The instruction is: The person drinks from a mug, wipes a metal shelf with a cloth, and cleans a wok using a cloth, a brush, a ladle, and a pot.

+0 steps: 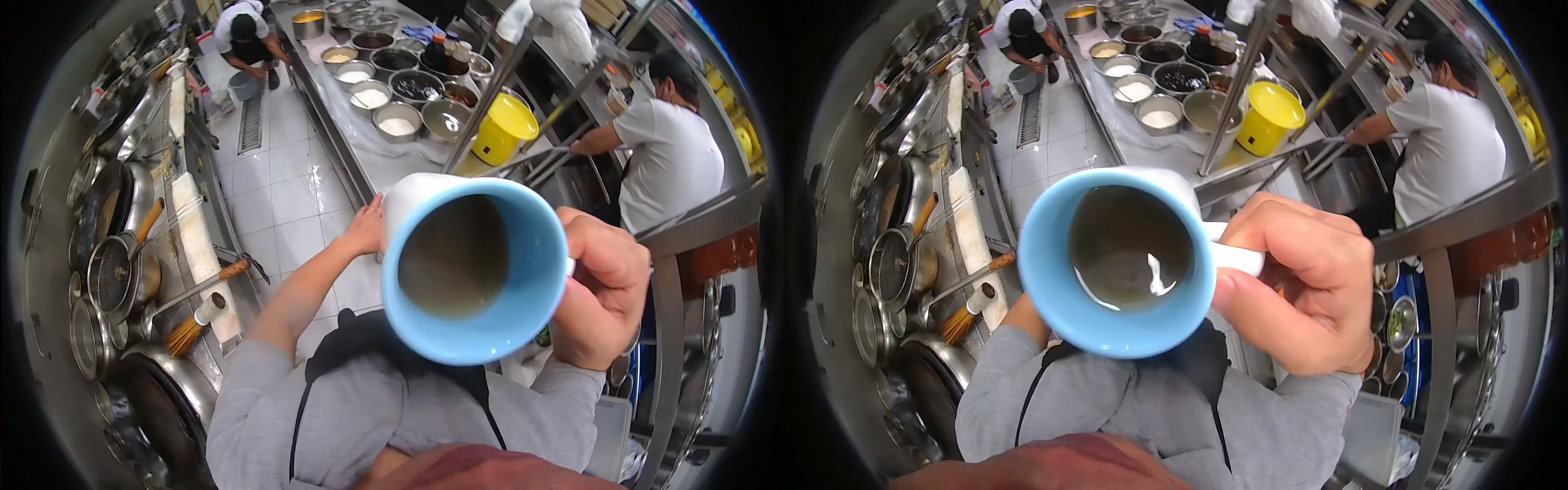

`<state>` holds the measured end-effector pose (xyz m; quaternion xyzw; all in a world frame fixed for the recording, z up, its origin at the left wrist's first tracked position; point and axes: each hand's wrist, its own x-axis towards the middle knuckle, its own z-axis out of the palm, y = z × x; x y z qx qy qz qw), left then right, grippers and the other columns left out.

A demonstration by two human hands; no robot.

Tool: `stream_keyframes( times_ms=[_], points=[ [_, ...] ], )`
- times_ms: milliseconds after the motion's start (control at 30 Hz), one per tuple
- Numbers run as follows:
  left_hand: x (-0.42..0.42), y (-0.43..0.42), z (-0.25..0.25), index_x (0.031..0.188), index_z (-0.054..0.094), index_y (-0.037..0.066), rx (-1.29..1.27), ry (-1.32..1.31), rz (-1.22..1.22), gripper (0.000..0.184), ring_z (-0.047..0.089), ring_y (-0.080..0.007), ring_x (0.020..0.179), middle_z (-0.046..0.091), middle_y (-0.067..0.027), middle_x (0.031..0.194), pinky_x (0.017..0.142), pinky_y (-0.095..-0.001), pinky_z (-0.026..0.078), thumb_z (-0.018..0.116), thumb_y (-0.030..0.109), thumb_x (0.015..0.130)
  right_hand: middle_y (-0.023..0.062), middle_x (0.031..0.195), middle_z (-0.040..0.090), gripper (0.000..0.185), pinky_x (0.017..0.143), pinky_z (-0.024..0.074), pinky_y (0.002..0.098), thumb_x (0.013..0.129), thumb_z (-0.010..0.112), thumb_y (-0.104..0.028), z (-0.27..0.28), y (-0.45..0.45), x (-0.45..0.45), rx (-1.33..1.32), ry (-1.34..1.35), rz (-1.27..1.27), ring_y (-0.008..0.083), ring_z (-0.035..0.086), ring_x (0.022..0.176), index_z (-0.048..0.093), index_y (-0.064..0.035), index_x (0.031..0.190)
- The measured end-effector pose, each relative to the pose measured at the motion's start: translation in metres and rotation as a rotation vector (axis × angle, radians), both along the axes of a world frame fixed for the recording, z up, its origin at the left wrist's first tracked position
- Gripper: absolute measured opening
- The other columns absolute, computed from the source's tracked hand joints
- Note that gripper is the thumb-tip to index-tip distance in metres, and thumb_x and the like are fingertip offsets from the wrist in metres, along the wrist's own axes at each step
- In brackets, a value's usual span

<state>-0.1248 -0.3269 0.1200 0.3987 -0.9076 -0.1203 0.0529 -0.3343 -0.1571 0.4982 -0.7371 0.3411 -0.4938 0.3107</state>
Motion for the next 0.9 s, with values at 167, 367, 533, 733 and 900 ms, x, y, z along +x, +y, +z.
stream_keyframes(
  times_ms=[167, 367, 533, 733, 900],
  points=[
    [0.000, 0.005, 0.027, 0.147, 0.029, 0.005, 0.163, 0.065, 0.040, 0.074, 0.018, -0.0398, 0.143, 0.017, -0.0228, 0.155, 0.111, -0.0482, 0.027, 0.061, 0.025, 0.083, 0.0111, 0.064, 0.059, 0.015, 0.048, 0.0360, 0.0258, 0.061, 0.064, -0.004, 0.011, 0.015, -0.017, -0.176, 0.083, -0.037, 0.0168, 0.052, 0.055, 0.060, 0.0065, 0.070],
    [0.021, 0.028, -0.026, 0.149, 0.027, 0.010, 0.154, 0.598, 0.252, 0.081, 0.026, -0.0424, 0.139, 0.019, -0.0254, 0.153, 0.110, -0.0437, 0.031, 0.067, 0.015, 0.079, 0.0110, 0.071, 0.056, 0.017, 0.052, 0.0341, 0.0251, 0.069, 0.058, -0.010, 0.025, 0.041, -0.045, -0.210, 0.294, -0.101, 0.0140, 0.047, 0.057, 0.058, 0.0053, 0.076],
    [0.080, 0.062, -0.099, 0.149, 0.026, 0.014, 0.328, 0.374, 0.410, 0.081, 0.030, -0.0420, 0.137, 0.018, -0.0274, 0.153, 0.110, -0.0430, 0.032, 0.066, 0.015, 0.079, 0.0110, 0.069, 0.056, 0.018, 0.049, 0.0368, 0.0257, 0.071, 0.064, -0.013, 0.025, 0.054, -0.053, -0.237, 0.248, -0.199, 0.0164, 0.052, 0.057, 0.059, 0.0032, 0.074],
    [0.153, 0.103, -0.149, 0.142, 0.039, 0.006, 0.779, -0.107, 0.454, 0.071, 0.037, -0.0378, 0.134, 0.042, -0.0244, 0.141, 0.110, -0.0441, 0.033, 0.065, 0.031, 0.081, 0.0105, 0.069, 0.059, 0.018, 0.047, 0.0385, 0.0258, 0.066, 0.069, -0.012, 0.024, 0.062, -0.051, -0.289, 0.208, -0.311, 0.0172, 0.054, 0.056, 0.061, 0.0019, 0.074],
    [0.186, 0.128, -0.200, 0.132, 0.051, 0.005, 0.767, -0.323, 0.368, 0.062, 0.043, -0.0344, 0.129, 0.049, -0.0196, 0.137, 0.109, -0.0410, 0.034, 0.065, 0.037, 0.081, 0.0106, 0.070, 0.060, 0.019, 0.046, 0.0387, 0.0254, 0.063, 0.071, -0.011, 0.027, 0.059, -0.049, -0.360, 0.202, -0.324, 0.0169, 0.054, 0.056, 0.062, 0.0015, 0.074]
  ],
)
